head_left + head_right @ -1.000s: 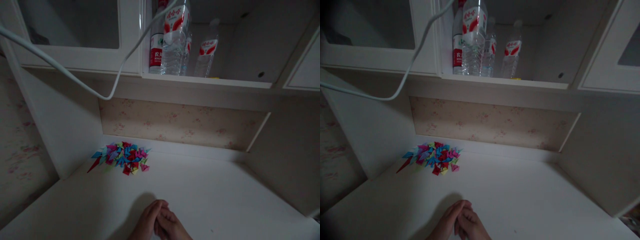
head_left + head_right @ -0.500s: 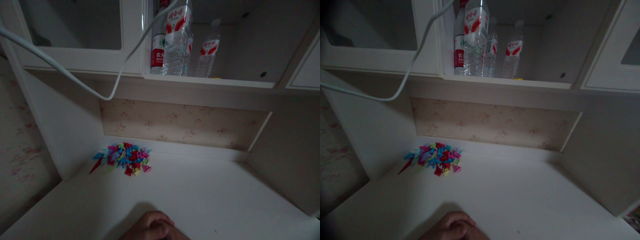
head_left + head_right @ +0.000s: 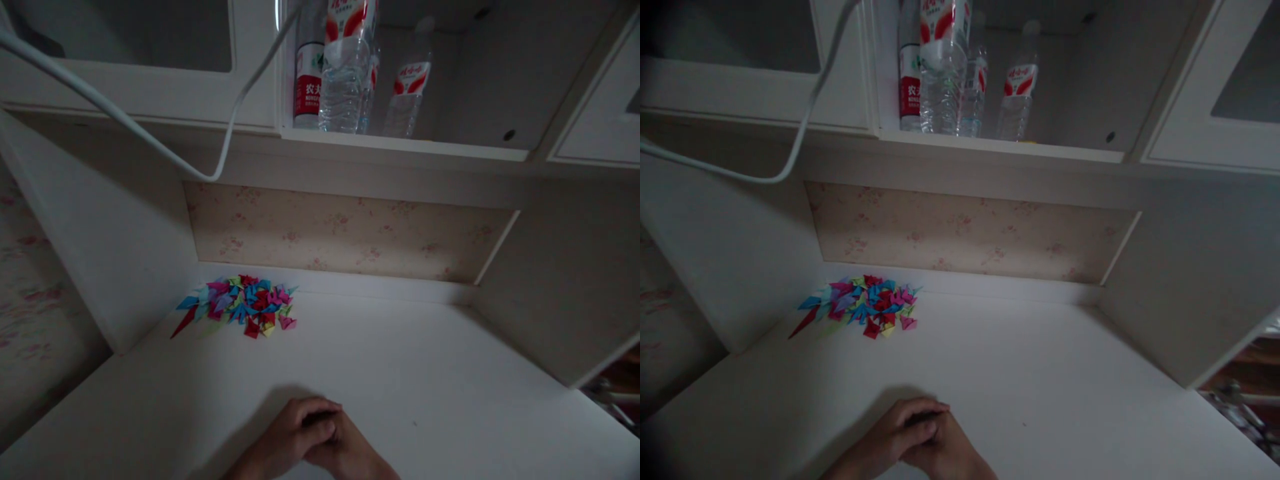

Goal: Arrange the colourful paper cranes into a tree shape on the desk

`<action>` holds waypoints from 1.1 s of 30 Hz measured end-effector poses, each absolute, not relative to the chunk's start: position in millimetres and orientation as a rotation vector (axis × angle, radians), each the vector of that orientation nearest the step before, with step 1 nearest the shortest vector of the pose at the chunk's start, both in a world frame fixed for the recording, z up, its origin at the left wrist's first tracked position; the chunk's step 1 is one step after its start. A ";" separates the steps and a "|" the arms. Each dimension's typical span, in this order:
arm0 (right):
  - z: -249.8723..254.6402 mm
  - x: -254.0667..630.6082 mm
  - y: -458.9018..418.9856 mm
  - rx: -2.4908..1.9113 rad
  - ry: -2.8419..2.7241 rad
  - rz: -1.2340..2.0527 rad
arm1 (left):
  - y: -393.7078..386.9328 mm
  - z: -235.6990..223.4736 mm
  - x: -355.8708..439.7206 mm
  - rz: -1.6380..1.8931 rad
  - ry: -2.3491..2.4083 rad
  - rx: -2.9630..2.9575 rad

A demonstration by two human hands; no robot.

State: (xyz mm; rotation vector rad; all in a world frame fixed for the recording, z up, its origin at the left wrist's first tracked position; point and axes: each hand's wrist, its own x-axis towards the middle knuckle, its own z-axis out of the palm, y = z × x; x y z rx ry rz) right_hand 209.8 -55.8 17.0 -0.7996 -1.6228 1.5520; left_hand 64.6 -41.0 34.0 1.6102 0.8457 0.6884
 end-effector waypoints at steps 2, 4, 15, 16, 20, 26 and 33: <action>15.0 211.6 -54.8 -0.776 -1.678 1.513 | -41.6 34.0 65.8 0.694 0.866 1.633; 12.3 213.9 -54.0 -0.769 -1.706 1.497 | -41.5 32.2 66.5 0.693 0.863 1.633; 26.4 213.4 -59.7 -0.822 -1.700 1.541 | -42.0 28.7 65.7 0.684 0.895 1.633; 25.4 213.8 -59.8 -0.825 -1.699 1.544 | -42.2 28.5 65.9 0.681 0.901 1.631; 23.3 214.4 -59.8 -0.837 -1.702 1.548 | -42.5 28.8 67.1 0.682 0.896 1.628; 28.0 214.6 -61.5 -0.880 -1.689 1.550 | -42.8 34.7 67.9 0.686 0.876 1.637; 26.7 213.8 -60.6 -0.904 -1.709 1.544 | -41.9 35.3 68.3 0.689 0.899 1.656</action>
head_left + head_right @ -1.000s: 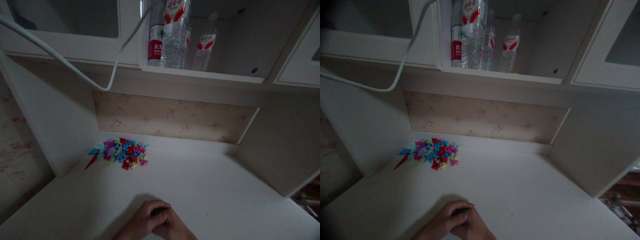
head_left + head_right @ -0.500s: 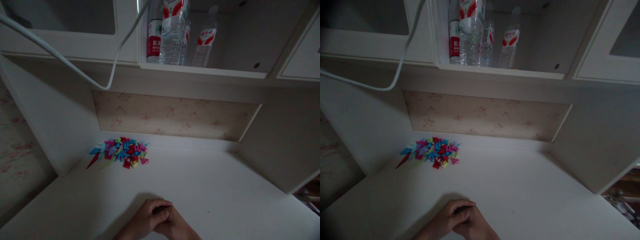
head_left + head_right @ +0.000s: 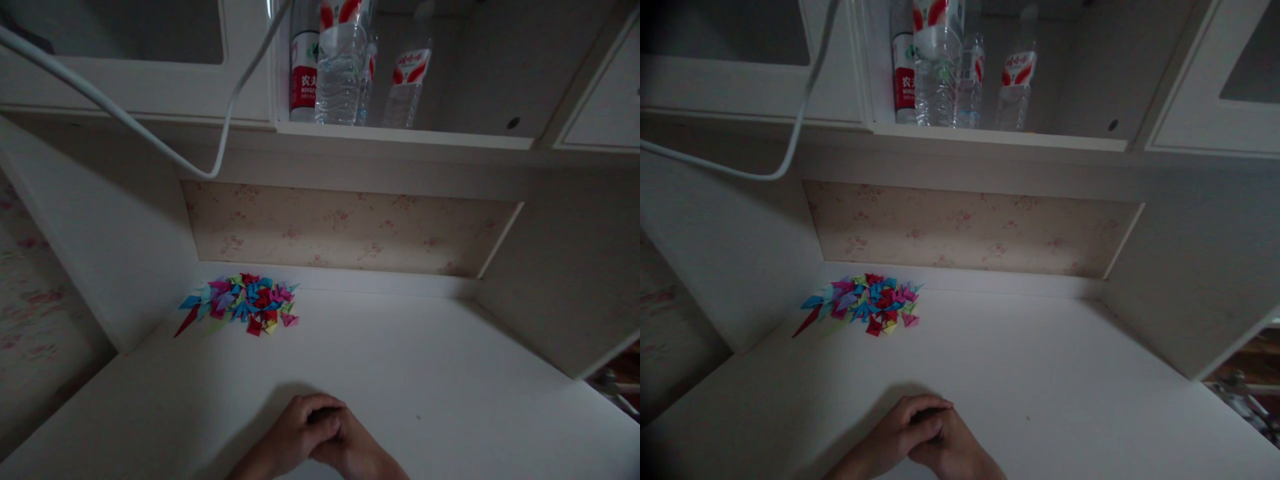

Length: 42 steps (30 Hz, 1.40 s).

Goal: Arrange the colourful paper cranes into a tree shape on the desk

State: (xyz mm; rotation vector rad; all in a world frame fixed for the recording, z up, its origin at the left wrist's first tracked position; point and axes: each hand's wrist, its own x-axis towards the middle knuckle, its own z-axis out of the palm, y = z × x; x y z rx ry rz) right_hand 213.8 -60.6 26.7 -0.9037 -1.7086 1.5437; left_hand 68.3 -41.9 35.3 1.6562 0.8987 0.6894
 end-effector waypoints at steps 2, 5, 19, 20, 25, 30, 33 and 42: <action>27.4 213.3 -60.6 -0.929 -1.715 1.543 | -41.2 34.3 68.4 0.695 0.885 1.663; 27.4 213.2 -61.1 -0.931 -1.729 1.530 | -40.7 34.4 68.4 0.694 0.860 1.661; 15.5 229.7 -51.9 -1.521 -2.051 0.371 | -35.3 20.0 59.2 0.744 1.431 2.501; 11.0 232.5 -50.3 -1.619 -2.065 0.296 | -32.9 13.4 56.5 0.733 1.522 2.570; -4.8 238.0 -45.2 -1.831 -2.178 0.261 | -24.5 -16.0 48.4 0.587 1.704 2.744; -3.5 237.3 -42.6 -1.859 -2.203 0.267 | -21.1 -24.2 48.0 0.593 1.705 2.783; -2.7 237.4 -42.6 -1.859 -2.213 0.267 | -20.7 -23.9 48.2 0.591 1.706 2.785; 1.3 235.8 -48.5 -1.851 -2.204 0.213 | -26.3 -13.0 50.8 0.558 1.700 2.743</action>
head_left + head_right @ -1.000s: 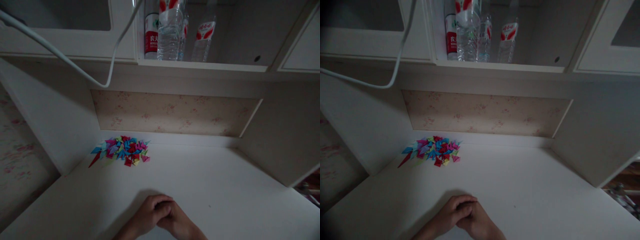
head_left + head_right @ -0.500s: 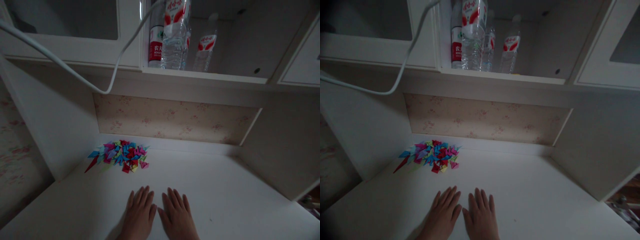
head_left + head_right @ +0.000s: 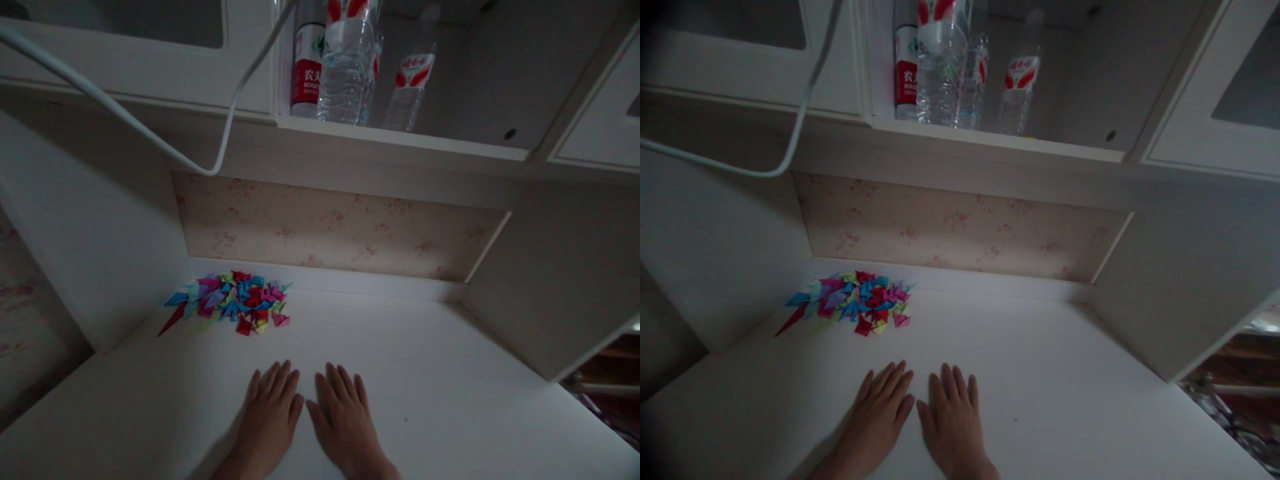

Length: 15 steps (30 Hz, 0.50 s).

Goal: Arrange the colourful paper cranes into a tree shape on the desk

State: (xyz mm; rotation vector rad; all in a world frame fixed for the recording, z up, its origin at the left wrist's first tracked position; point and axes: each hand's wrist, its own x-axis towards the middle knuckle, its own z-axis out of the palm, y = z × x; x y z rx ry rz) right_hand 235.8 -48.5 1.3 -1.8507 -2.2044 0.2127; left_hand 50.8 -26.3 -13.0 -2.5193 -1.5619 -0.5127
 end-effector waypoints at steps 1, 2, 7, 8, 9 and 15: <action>1.9 235.9 -48.8 -1.853 -2.209 0.214 | -26.6 -12.3 51.1 -0.512 -1.566 -2.522; 2.4 235.9 -48.9 -1.855 -2.213 0.215 | -26.9 -11.9 51.3 -0.510 -1.572 -2.523; 2.7 235.4 -48.8 -1.860 -2.223 0.222 | -27.9 -12.3 52.5 -0.515 -1.589 -2.506; 2.4 235.1 -48.8 -1.862 -2.221 0.224 | -28.1 -12.6 52.5 -0.522 -1.588 -2.502; 2.0 234.9 -48.8 -1.864 -2.217 0.226 | -28.2 -13.0 52.4 -0.529 -1.585 -2.498; 1.3 235.5 -49.4 -1.864 -2.221 0.221 | -28.6 -13.9 52.4 -0.542 -1.571 -2.488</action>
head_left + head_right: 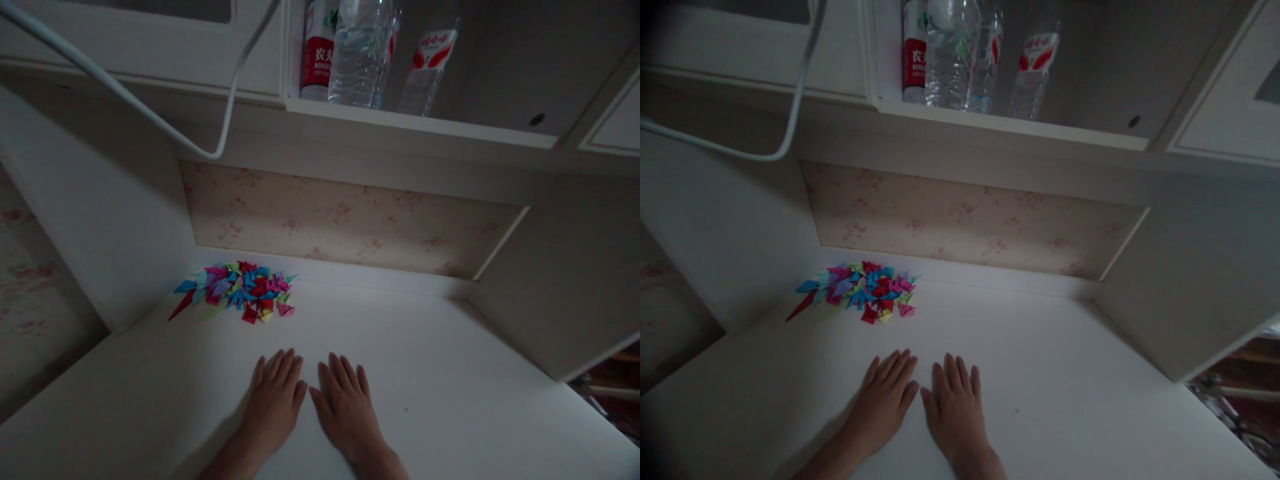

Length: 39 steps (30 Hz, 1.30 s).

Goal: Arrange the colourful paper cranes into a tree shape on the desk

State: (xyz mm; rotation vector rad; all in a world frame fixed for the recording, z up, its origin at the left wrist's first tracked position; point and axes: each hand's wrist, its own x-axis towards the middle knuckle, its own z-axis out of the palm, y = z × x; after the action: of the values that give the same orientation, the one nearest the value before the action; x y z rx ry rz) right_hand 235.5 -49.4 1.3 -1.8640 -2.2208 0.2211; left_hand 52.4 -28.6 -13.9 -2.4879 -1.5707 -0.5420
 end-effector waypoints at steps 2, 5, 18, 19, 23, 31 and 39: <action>1.2 235.9 -49.5 -1.860 -2.225 0.214 | -28.8 -13.7 52.6 -0.544 -1.568 -2.488; 0.6 236.0 -49.5 -1.855 -2.228 0.210 | -29.1 -13.7 52.7 -0.563 -1.561 -2.471; 1.3 235.1 -49.6 -1.880 -2.251 0.180 | -28.6 -11.5 52.7 -0.523 -1.546 -2.486; 1.2 235.0 -49.6 -1.882 -2.248 0.180 | -28.6 -11.3 52.7 -0.527 -1.542 -2.488; 0.5 235.4 -49.5 -1.876 -2.244 0.184 | -28.5 -11.0 52.0 -0.552 -1.536 -2.481; -0.9 236.5 -49.0 -1.859 -2.239 0.185 | -29.4 -9.7 52.3 -0.497 -1.531 -2.510; 0.3 235.9 -49.1 -1.855 -2.245 0.176 | -29.3 -10.4 51.9 -0.457 -1.523 -2.485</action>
State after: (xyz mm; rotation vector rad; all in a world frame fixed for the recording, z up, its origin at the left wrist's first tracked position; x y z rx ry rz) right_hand 235.9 -49.1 0.3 -1.8555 -2.2449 0.1756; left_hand 51.9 -29.3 -10.4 -2.4851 -1.5229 -0.4567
